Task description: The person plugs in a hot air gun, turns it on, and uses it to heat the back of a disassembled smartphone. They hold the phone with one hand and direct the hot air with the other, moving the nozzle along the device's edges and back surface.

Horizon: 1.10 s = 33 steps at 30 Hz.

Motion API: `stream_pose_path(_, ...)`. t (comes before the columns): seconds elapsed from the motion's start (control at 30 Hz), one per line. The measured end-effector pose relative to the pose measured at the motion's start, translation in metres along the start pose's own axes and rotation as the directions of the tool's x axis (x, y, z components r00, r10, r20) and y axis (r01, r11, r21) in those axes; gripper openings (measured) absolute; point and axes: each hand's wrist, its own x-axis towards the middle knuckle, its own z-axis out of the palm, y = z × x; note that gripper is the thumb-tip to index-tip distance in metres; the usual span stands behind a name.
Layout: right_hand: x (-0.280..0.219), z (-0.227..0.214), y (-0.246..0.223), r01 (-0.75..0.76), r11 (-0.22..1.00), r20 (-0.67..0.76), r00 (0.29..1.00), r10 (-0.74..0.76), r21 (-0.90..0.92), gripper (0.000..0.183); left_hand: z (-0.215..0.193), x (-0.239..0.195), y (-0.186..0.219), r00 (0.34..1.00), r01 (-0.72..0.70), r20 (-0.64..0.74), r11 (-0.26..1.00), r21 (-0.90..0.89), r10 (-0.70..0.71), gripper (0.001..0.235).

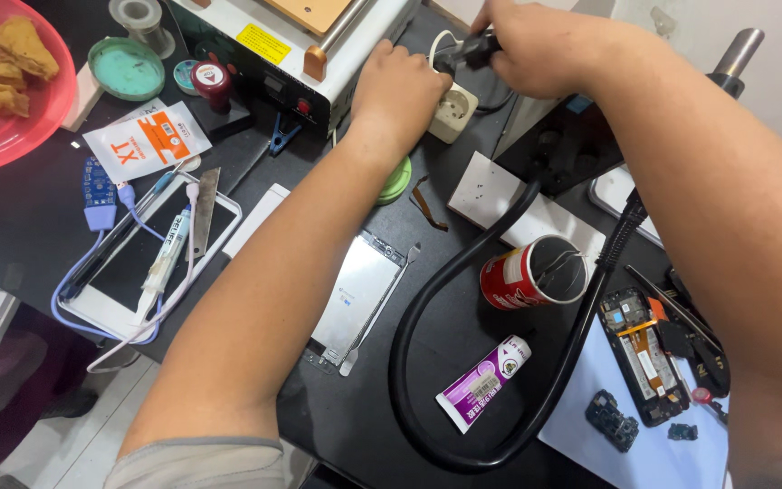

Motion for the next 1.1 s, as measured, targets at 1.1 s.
stream_pose_path(1.1, 0.045, 0.038, -0.001, -0.122, 0.955, 0.084, 0.985, 0.15, -0.271, 0.032, 0.0, 0.011, -0.005, 0.998, -0.032, 0.044, 0.992, -0.125, 0.038, 0.021)
